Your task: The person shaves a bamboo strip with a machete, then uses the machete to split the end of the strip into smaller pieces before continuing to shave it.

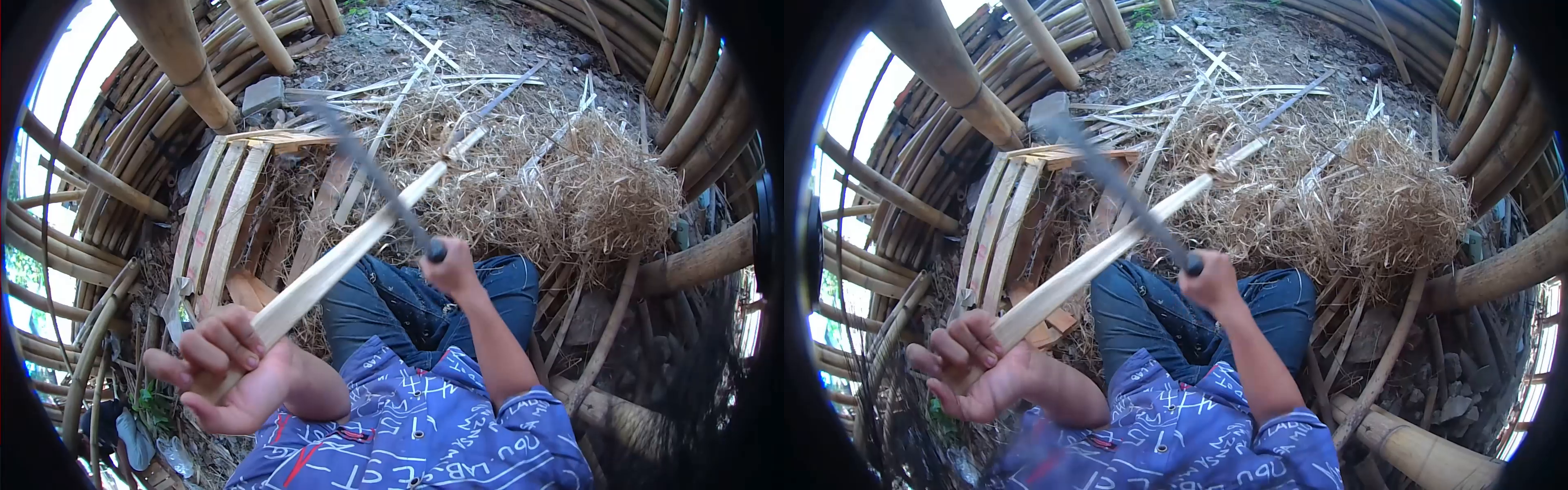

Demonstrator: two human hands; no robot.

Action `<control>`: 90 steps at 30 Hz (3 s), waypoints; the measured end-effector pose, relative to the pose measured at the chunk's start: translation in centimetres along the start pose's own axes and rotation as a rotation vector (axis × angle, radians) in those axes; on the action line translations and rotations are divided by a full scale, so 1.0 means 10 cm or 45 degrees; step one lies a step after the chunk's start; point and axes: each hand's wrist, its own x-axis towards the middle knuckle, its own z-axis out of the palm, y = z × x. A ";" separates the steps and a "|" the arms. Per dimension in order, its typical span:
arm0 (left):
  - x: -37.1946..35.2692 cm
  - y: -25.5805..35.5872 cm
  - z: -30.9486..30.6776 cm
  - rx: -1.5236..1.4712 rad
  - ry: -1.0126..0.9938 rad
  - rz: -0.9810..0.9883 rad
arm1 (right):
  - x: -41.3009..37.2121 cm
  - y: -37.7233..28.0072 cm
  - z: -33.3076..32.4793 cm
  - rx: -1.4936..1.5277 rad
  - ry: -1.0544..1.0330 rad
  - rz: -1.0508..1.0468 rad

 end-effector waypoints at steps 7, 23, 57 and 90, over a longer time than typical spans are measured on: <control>-0.02 -0.04 -0.10 0.018 0.076 -0.021 | 0.15 0.08 -0.10 0.066 -0.019 0.312; 0.12 0.03 -0.02 0.043 0.006 0.022 | 0.01 -0.10 -0.05 -0.021 0.033 -0.179; 0.24 0.41 -0.17 0.014 -0.083 0.124 | 0.11 0.60 -0.14 -0.012 0.072 0.388; -0.20 0.51 -1.20 0.875 -0.387 -1.068 | -0.99 -0.16 -0.42 0.458 -0.025 0.396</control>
